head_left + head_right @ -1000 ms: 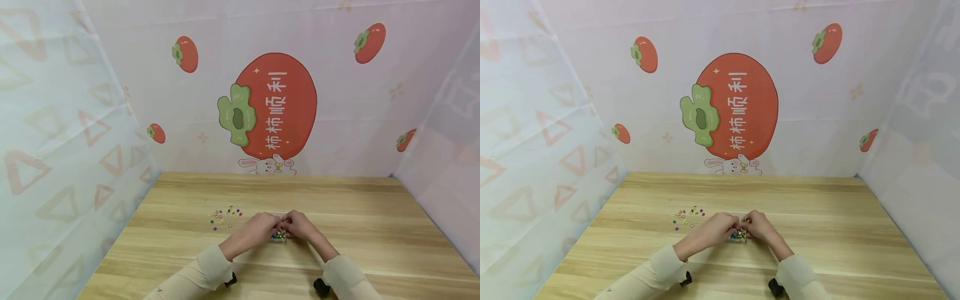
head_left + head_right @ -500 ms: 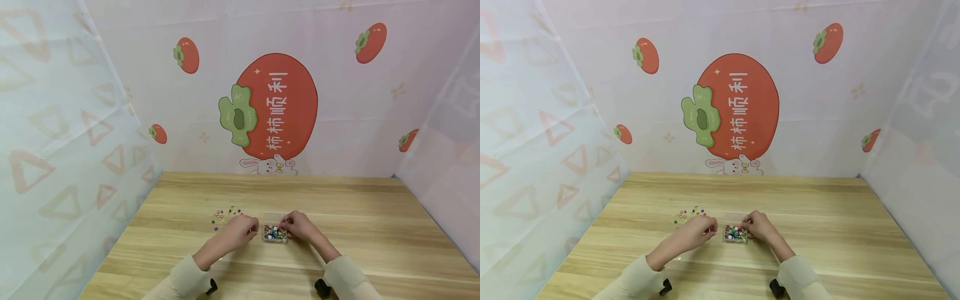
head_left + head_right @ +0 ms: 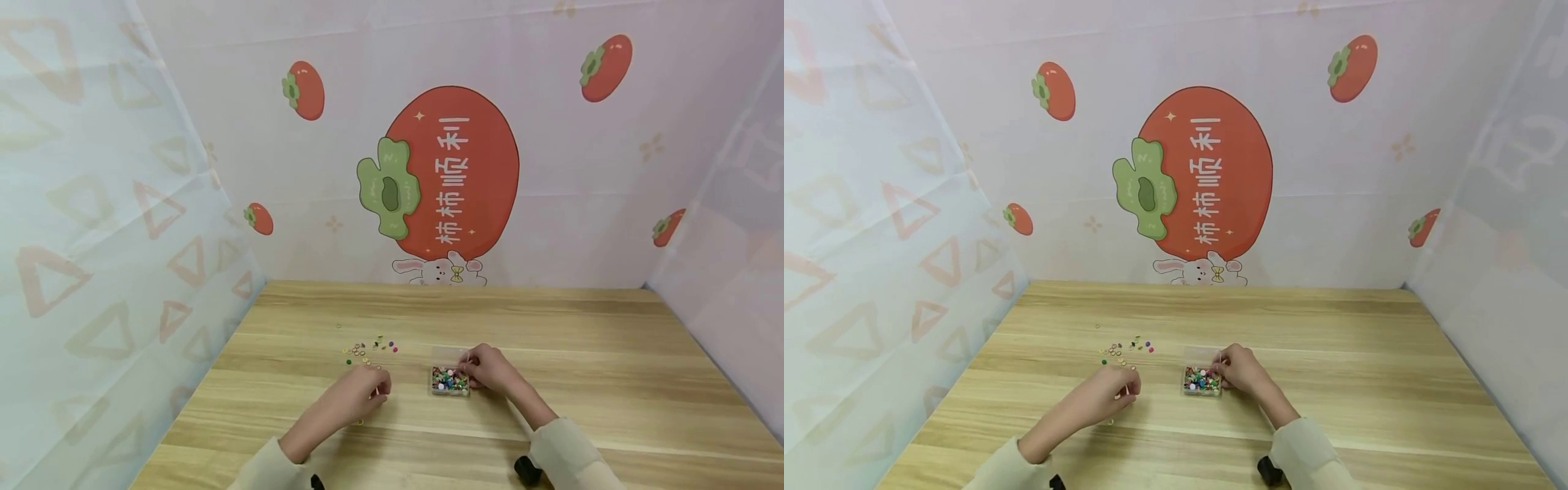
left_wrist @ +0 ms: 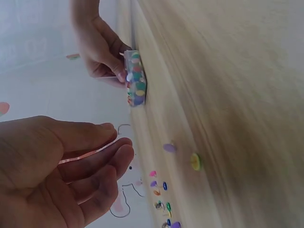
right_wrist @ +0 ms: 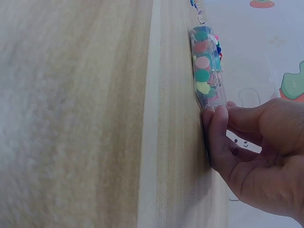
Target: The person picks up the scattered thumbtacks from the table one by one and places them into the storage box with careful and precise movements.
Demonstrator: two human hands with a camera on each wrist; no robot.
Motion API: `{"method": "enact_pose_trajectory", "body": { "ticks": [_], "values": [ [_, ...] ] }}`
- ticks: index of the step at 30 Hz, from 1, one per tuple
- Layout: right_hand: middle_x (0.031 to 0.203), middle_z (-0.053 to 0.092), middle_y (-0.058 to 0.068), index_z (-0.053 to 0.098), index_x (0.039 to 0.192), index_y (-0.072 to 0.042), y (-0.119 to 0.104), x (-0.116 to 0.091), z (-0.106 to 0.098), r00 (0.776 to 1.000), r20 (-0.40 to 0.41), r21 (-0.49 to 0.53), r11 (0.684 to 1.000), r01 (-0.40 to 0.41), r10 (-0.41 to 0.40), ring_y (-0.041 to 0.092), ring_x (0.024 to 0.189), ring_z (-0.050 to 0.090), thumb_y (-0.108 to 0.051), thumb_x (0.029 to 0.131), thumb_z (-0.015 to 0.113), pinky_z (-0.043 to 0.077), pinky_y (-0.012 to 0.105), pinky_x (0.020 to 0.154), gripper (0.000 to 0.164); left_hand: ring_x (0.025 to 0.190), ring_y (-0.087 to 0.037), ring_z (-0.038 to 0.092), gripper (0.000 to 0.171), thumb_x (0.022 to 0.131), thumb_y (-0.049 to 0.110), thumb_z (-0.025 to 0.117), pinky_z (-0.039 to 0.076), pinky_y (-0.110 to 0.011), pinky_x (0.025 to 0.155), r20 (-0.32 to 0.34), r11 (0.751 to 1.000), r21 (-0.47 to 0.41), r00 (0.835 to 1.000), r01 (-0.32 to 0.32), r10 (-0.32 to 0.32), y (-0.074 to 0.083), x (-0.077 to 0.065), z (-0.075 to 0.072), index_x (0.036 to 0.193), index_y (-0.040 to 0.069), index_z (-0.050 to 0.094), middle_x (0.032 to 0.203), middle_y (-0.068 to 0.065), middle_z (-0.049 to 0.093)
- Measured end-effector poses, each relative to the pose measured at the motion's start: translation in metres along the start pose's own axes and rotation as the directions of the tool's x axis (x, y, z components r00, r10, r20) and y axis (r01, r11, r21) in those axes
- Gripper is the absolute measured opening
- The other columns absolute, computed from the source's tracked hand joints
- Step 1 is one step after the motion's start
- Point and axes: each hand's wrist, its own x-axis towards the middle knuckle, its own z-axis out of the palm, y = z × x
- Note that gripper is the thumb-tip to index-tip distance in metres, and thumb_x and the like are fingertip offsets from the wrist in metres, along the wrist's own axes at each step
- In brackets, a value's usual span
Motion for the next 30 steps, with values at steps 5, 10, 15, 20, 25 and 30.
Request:
{"method": "enact_pose_trajectory", "body": {
  "ticks": [5, 10, 15, 20, 25, 30],
  "values": [
    [0.07, 0.066, 0.005, 0.072, 0.088, -0.003, -0.001, 0.0, -0.001, 1.0, 0.006, 0.01, 1.0, -0.016, 0.015, 0.009, 0.051, 0.057, -0.003, 0.091, 0.059, 0.049, 0.021, 0.046, 0.013, 0.066, -0.004, 0.052, 0.008, 0.078, 0.008, 0.074, 0.049, -0.02, 0.059, 0.021, 1.0, 0.01, 1.0, 0.009, -0.009, -0.007, -0.012, 0.001, 0.079, 0.01, 0.066, 0.074, 0.003, 0.064],
    [0.071, 0.067, 0.006, 0.072, 0.089, -0.002, -0.002, 0.0, -0.002, 1.0, 0.004, 0.022, 1.0, -0.019, 0.018, 0.01, 0.052, 0.058, -0.002, 0.091, 0.059, 0.05, 0.021, 0.046, 0.014, 0.063, -0.004, 0.046, 0.014, 0.073, 0.011, 0.077, 0.045, -0.021, 0.057, 0.064, 0.999, 0.031, 0.998, 0.027, -0.029, -0.012, -0.023, 0.003, 0.078, 0.01, 0.064, 0.072, 0.004, 0.057],
    [0.069, 0.065, 0.005, 0.072, 0.089, -0.003, -0.002, -0.001, -0.001, 1.0, 0.013, 0.014, 1.0, -0.025, 0.025, 0.01, 0.051, 0.057, -0.003, 0.091, 0.06, 0.049, 0.021, 0.046, 0.012, 0.059, -0.004, 0.04, 0.021, 0.071, 0.007, 0.078, 0.04, -0.02, 0.054, 0.1, 0.999, 0.039, 0.995, 0.025, -0.029, -0.018, -0.03, 0.008, 0.072, 0.013, 0.058, 0.065, 0.006, 0.05],
    [0.066, 0.064, 0.003, 0.072, 0.088, -0.004, -0.003, -0.002, -0.001, 1.0, 0.01, -0.005, 1.0, -0.022, 0.022, 0.009, 0.049, 0.056, -0.004, 0.091, 0.061, 0.048, 0.021, 0.045, 0.012, 0.057, -0.003, 0.041, 0.023, 0.071, -0.001, 0.074, 0.039, -0.019, 0.052, 0.109, 1.0, 0.031, 0.994, 0.005, -0.009, -0.019, -0.031, 0.013, 0.068, 0.013, 0.057, 0.061, 0.008, 0.049],
    [0.067, 0.065, 0.003, 0.072, 0.09, -0.003, -0.005, -0.003, -0.001, 1.0, 0.001, -0.016, 1.0, -0.021, 0.021, 0.009, 0.049, 0.055, -0.003, 0.091, 0.06, 0.048, 0.021, 0.046, 0.012, 0.057, -0.002, 0.043, 0.023, 0.073, -0.007, 0.068, 0.041, -0.018, 0.052, 0.101, 1.0, 0.023, 0.995, 0.012, -0.015, -0.018, -0.032, 0.016, 0.067, 0.013, 0.058, 0.062, 0.009, 0.052],
    [0.068, 0.065, 0.004, 0.072, 0.092, -0.002, -0.006, -0.003, -0.001, 1.0, -0.009, -0.014, 1.0, -0.027, 0.027, 0.01, 0.05, 0.055, -0.003, 0.091, 0.06, 0.049, 0.023, 0.047, 0.012, 0.057, -0.002, 0.044, 0.022, 0.075, -0.007, 0.066, 0.043, -0.018, 0.053, 0.085, 1.0, 0.012, 0.996, 0.026, -0.027, -0.018, -0.033, 0.017, 0.067, 0.013, 0.06, 0.063, 0.008, 0.054]
  ]
}}
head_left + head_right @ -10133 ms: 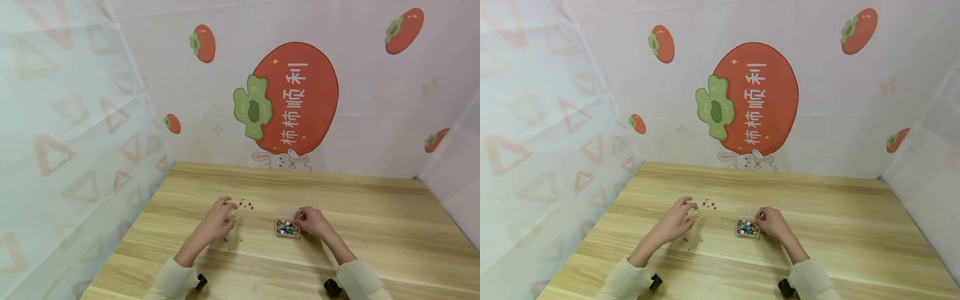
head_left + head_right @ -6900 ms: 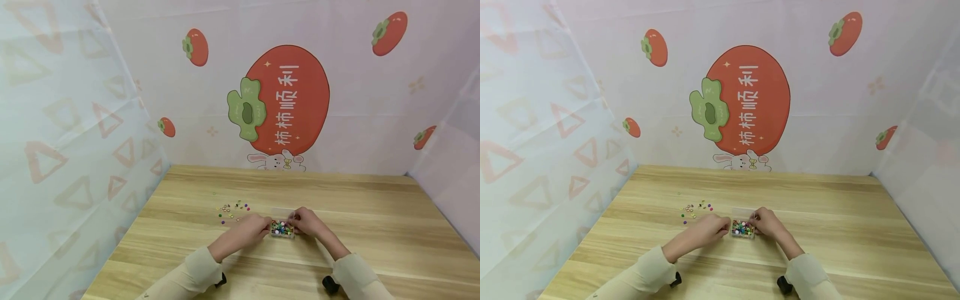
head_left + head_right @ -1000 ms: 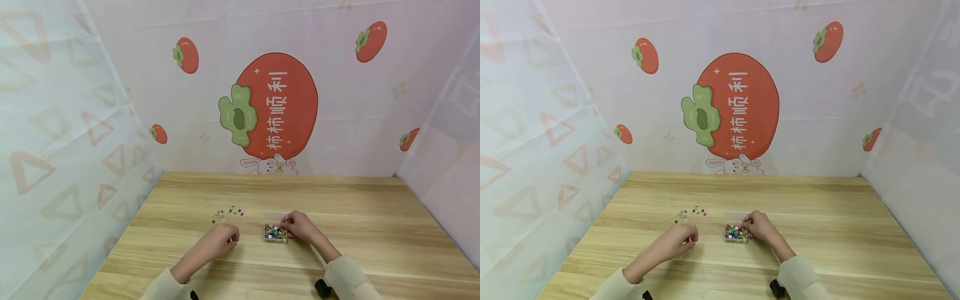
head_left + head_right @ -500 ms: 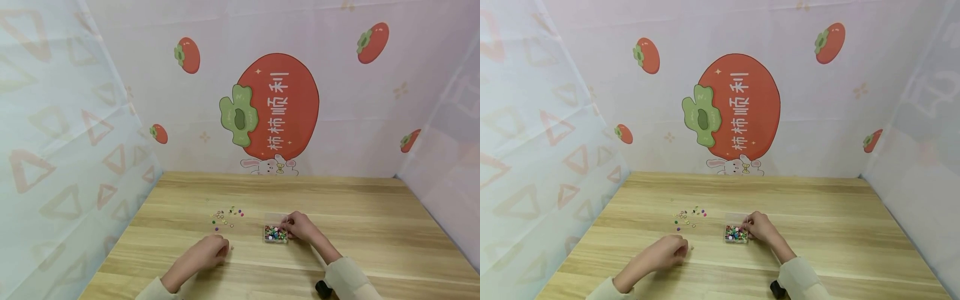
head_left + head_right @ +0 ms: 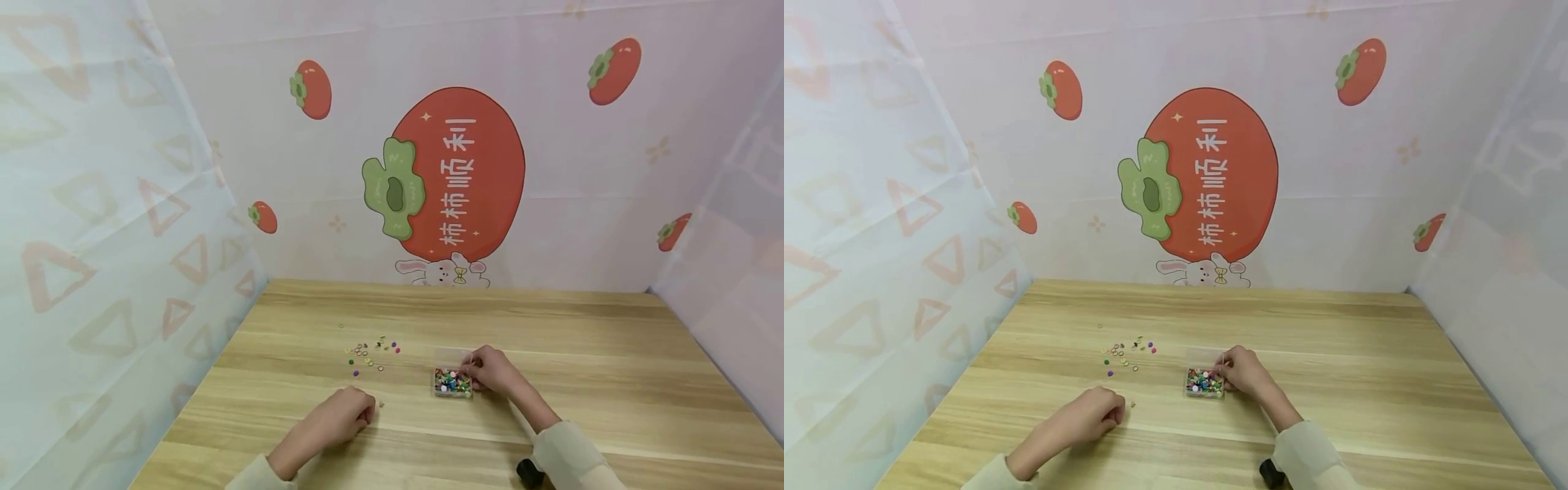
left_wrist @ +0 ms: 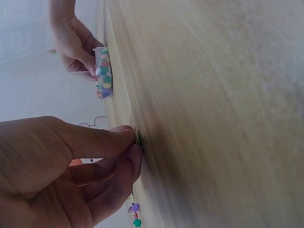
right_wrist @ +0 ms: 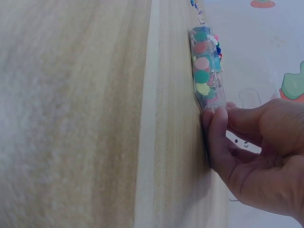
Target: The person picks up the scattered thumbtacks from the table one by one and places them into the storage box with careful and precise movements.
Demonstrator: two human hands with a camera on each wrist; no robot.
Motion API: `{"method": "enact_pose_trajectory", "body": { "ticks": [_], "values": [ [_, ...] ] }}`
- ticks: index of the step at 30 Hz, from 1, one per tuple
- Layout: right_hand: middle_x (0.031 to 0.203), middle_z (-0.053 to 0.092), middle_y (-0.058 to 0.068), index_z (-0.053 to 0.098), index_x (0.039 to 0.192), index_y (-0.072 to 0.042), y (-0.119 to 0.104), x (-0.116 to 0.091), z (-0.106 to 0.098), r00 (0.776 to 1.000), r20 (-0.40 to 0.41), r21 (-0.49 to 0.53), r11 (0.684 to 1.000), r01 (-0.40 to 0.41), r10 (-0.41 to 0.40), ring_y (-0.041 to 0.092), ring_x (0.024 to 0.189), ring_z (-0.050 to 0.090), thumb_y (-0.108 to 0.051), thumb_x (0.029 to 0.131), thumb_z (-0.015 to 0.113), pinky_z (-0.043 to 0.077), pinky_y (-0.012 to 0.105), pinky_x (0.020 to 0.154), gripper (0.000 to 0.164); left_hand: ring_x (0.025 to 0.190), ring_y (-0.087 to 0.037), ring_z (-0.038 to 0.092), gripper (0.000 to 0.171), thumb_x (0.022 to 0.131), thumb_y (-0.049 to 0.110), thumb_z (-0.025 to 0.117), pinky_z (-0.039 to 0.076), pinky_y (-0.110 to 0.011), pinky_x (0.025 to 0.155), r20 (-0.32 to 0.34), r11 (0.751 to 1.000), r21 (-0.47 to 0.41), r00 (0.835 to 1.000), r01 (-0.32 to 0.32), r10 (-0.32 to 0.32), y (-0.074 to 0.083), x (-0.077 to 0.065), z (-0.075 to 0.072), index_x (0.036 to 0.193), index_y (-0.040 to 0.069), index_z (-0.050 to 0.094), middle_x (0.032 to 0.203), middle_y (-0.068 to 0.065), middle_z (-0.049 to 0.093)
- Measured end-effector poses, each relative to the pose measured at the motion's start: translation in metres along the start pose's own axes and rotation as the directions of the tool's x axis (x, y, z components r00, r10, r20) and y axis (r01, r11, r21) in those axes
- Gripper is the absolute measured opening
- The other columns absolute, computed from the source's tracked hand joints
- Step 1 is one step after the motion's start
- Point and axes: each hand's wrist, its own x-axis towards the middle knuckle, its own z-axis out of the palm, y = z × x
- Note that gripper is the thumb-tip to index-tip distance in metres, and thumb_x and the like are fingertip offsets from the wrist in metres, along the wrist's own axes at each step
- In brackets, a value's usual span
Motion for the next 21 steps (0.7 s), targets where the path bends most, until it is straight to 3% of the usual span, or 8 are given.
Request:
{"method": "enact_pose_trajectory", "body": {
  "ticks": [12, 21],
  "values": [
    [0.071, 0.067, 0.005, 0.071, 0.091, -0.001, 0.001, -0.001, -0.001, 1.0, -0.006, 0.004, 1.0, 0.019, -0.019, 0.01, 0.05, 0.055, -0.002, 0.091, 0.06, 0.048, 0.023, 0.047, 0.012, 0.067, -0.006, 0.053, 0.011, 0.081, -0.004, 0.062, 0.051, -0.02, 0.06, -0.1, 1.0, 0.024, 0.995, -0.009, 0.011, 0.007, 0.01, -0.001, 0.08, 0.006, 0.066, 0.075, -0.001, 0.064],
    [0.068, 0.065, 0.004, 0.072, 0.088, -0.003, 0.001, 0.001, 0.0, 1.0, -0.007, -0.008, 1.0, 0.022, -0.022, 0.009, 0.049, 0.053, -0.003, 0.091, 0.061, 0.046, 0.022, 0.046, 0.011, 0.062, -0.002, 0.047, 0.014, 0.075, -0.006, 0.064, 0.046, -0.017, 0.056, -0.136, 0.999, -0.009, 0.99, -0.05, 0.048, 0.018, 0.023, -0.002, 0.075, 0.008, 0.065, 0.068, 0.003, 0.059]
  ]
}}
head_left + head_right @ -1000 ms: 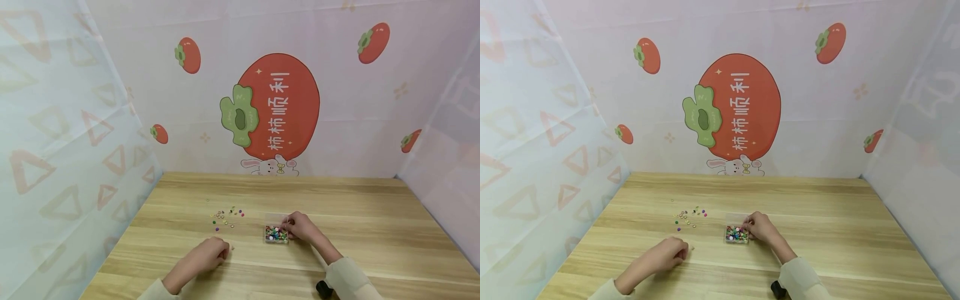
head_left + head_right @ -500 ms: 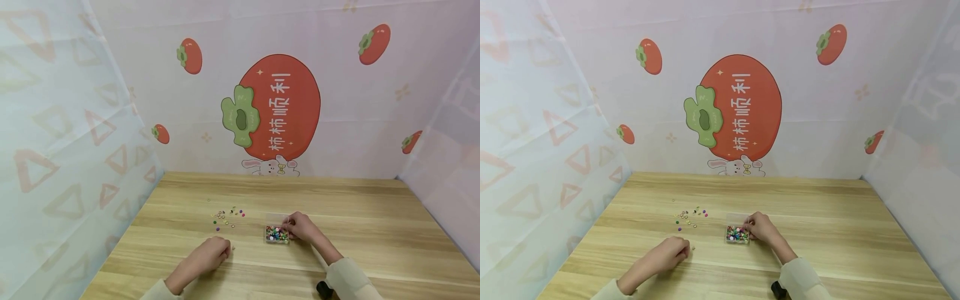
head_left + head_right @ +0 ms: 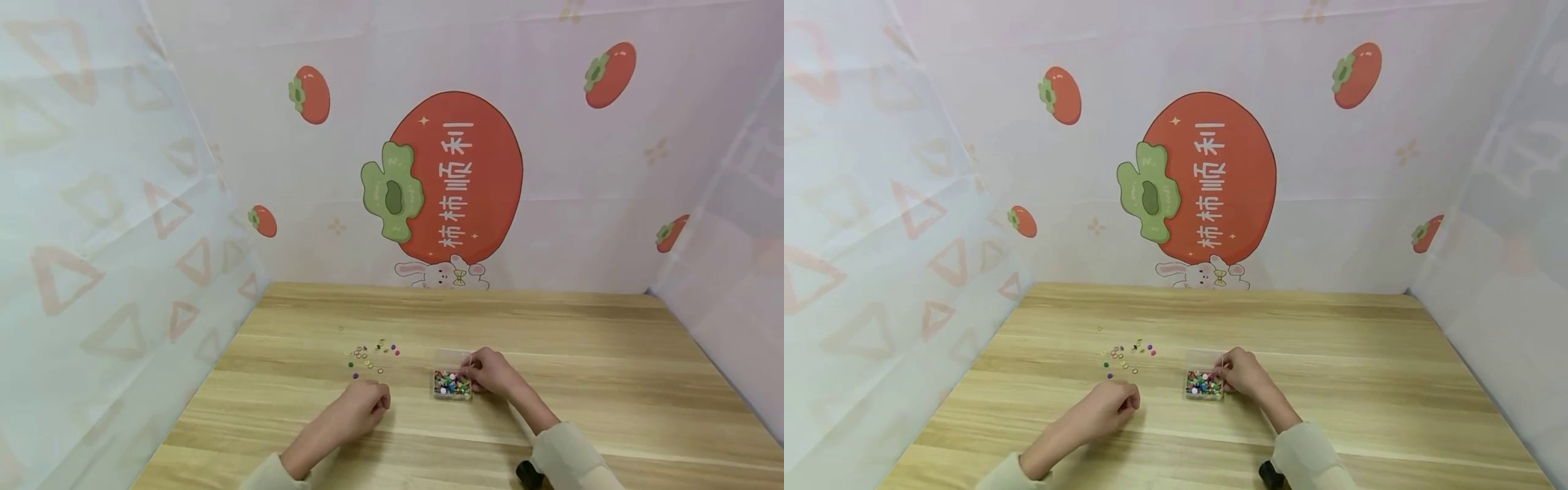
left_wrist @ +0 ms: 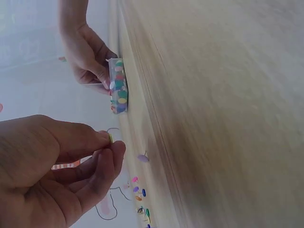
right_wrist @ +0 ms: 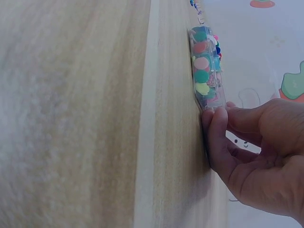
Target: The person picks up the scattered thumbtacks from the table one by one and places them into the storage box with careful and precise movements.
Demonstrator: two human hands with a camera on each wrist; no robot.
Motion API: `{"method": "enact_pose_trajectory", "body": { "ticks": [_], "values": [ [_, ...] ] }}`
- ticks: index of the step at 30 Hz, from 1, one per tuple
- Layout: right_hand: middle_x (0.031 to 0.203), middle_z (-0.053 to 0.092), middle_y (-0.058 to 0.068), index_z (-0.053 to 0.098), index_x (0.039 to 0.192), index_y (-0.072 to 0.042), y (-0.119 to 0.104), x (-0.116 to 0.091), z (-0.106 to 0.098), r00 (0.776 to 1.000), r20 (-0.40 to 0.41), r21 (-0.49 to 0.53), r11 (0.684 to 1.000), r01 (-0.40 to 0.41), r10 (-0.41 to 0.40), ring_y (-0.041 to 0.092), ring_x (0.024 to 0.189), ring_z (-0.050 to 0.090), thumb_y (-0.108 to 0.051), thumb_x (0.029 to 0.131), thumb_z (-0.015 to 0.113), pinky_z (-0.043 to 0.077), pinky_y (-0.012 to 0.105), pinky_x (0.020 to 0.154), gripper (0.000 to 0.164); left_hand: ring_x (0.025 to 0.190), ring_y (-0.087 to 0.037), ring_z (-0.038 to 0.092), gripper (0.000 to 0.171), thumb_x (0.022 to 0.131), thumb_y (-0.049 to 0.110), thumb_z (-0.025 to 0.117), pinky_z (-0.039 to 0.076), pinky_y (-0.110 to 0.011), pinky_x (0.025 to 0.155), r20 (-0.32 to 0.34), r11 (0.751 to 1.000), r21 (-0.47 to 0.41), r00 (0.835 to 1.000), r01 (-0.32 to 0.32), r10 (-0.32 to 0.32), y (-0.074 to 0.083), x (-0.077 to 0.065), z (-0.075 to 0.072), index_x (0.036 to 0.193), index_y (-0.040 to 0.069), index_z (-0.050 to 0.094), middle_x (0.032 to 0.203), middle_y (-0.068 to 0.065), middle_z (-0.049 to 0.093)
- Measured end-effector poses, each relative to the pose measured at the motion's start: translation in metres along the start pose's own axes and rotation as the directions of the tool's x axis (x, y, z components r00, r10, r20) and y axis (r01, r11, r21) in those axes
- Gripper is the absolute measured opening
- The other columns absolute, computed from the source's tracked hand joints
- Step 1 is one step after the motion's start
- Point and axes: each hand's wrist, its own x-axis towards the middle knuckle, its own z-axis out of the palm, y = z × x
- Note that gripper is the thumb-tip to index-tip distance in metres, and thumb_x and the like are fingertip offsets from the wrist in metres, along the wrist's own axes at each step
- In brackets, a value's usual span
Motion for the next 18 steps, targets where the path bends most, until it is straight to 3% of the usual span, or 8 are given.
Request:
{"method": "enact_pose_trajectory", "body": {
  "ticks": [18],
  "values": [
    [0.069, 0.065, 0.005, 0.072, 0.089, -0.003, 0.0, -0.001, -0.001, 1.0, 0.01, 0.0, 1.0, 0.005, -0.005, 0.009, 0.049, 0.053, -0.002, 0.091, 0.06, 0.046, 0.021, 0.045, 0.013, 0.064, -0.001, 0.051, 0.01, 0.078, -0.002, 0.068, 0.047, -0.011, 0.058, -0.013, 0.999, -0.001, 0.999, -0.039, 0.039, 0.035, 0.04, 0.006, 0.082, 0.008, 0.067, 0.074, 0.002, 0.064]
  ]
}}
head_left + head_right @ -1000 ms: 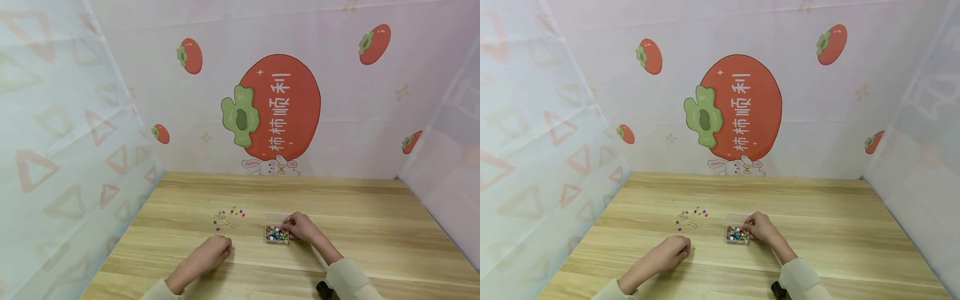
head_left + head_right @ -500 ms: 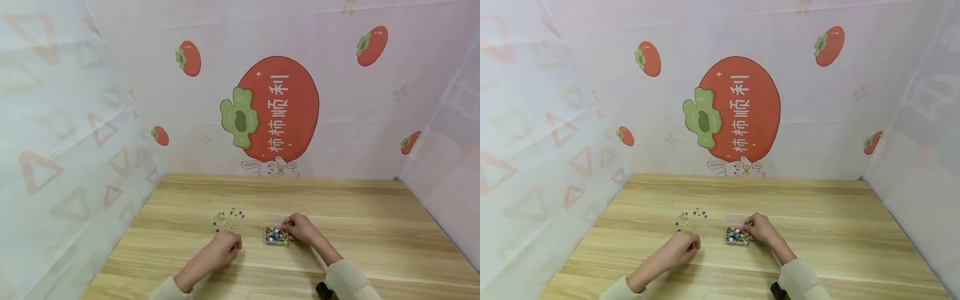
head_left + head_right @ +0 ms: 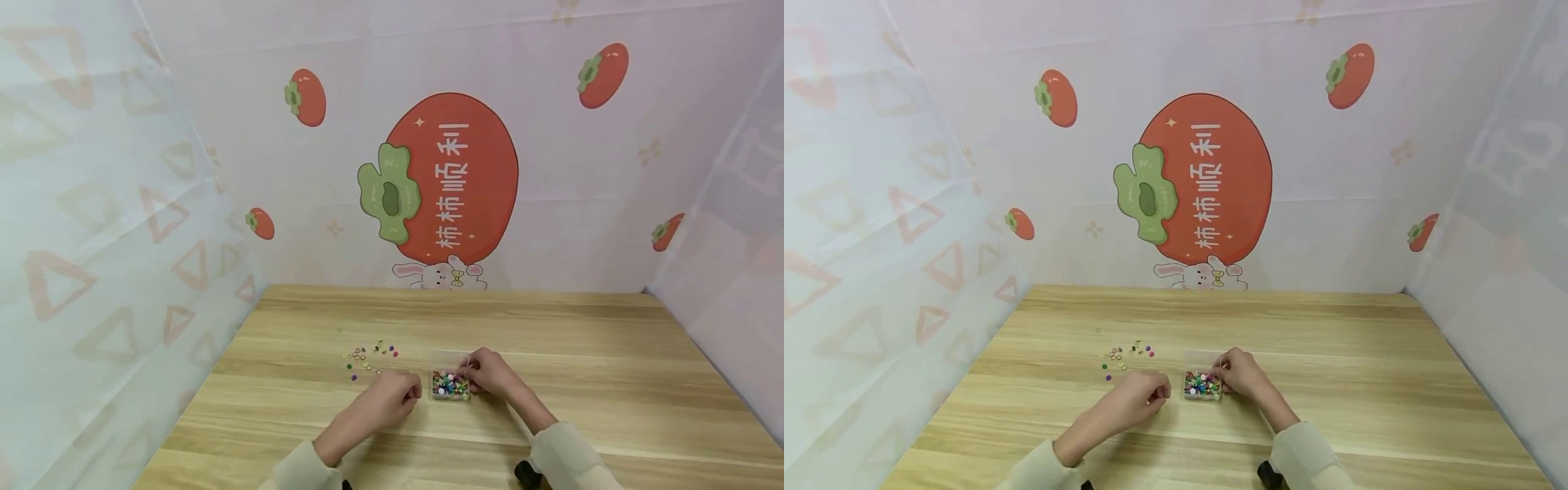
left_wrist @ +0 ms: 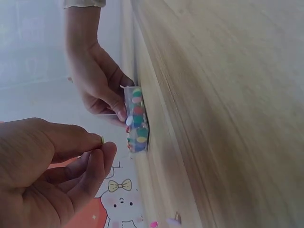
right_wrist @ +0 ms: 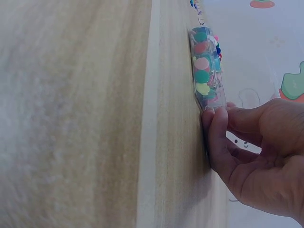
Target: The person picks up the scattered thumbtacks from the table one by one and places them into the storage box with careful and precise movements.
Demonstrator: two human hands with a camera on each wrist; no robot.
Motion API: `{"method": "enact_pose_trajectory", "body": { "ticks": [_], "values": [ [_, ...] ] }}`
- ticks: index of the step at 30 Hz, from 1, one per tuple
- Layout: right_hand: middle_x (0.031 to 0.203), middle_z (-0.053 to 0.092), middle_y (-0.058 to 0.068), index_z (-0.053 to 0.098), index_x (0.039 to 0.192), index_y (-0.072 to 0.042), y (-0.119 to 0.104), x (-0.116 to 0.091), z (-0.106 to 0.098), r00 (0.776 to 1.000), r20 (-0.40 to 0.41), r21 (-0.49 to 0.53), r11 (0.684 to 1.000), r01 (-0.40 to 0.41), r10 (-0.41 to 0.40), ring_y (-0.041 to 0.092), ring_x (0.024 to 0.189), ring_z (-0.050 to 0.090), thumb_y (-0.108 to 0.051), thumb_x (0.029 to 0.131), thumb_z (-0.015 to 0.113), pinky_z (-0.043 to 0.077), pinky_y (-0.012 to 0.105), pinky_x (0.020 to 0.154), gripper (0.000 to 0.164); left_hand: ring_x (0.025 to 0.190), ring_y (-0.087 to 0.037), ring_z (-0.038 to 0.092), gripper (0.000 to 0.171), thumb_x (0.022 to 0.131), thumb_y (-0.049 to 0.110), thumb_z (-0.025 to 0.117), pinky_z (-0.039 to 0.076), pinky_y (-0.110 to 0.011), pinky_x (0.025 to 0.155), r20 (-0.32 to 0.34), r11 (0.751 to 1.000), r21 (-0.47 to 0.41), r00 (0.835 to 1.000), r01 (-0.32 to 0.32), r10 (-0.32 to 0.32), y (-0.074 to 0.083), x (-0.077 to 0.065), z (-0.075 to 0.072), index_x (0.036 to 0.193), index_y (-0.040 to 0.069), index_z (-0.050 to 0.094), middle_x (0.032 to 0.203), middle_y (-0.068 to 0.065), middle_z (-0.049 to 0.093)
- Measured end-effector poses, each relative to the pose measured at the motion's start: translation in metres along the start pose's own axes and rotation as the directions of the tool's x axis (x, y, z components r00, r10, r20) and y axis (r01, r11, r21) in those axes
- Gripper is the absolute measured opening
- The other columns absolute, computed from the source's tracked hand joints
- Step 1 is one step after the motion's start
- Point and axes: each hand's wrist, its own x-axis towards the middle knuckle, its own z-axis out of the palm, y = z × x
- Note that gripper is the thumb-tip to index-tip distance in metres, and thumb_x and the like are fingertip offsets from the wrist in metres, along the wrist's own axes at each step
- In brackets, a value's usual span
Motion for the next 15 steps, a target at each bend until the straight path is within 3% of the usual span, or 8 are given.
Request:
{"method": "enact_pose_trajectory", "body": {
  "ticks": [8, 15],
  "values": [
    [0.068, 0.065, 0.003, 0.072, 0.086, -0.005, 0.003, 0.002, 0.001, 1.0, 0.007, 0.018, 1.0, 0.012, -0.012, 0.008, 0.049, 0.053, -0.003, 0.091, 0.06, 0.046, 0.019, 0.045, 0.013, 0.067, 0.0, 0.051, 0.008, 0.082, 0.002, 0.067, 0.046, -0.011, 0.059, 0.007, 1.0, 0.009, 1.0, -0.005, 0.005, 0.012, 0.021, 0.006, 0.085, 0.01, 0.069, 0.078, 0.004, 0.064],
    [0.065, 0.063, 0.004, 0.072, 0.086, -0.003, 0.004, 0.002, -0.001, 1.0, 0.016, 0.046, 0.999, 0.023, -0.023, 0.009, 0.05, 0.055, -0.004, 0.091, 0.061, 0.046, 0.019, 0.045, 0.012, 0.067, 0.0, 0.052, 0.006, 0.083, 0.006, 0.069, 0.046, -0.012, 0.06, -0.024, 0.997, 0.038, 0.998, -0.065, 0.066, 0.016, 0.04, 0.015, 0.084, 0.012, 0.068, 0.077, 0.005, 0.065]
  ]
}}
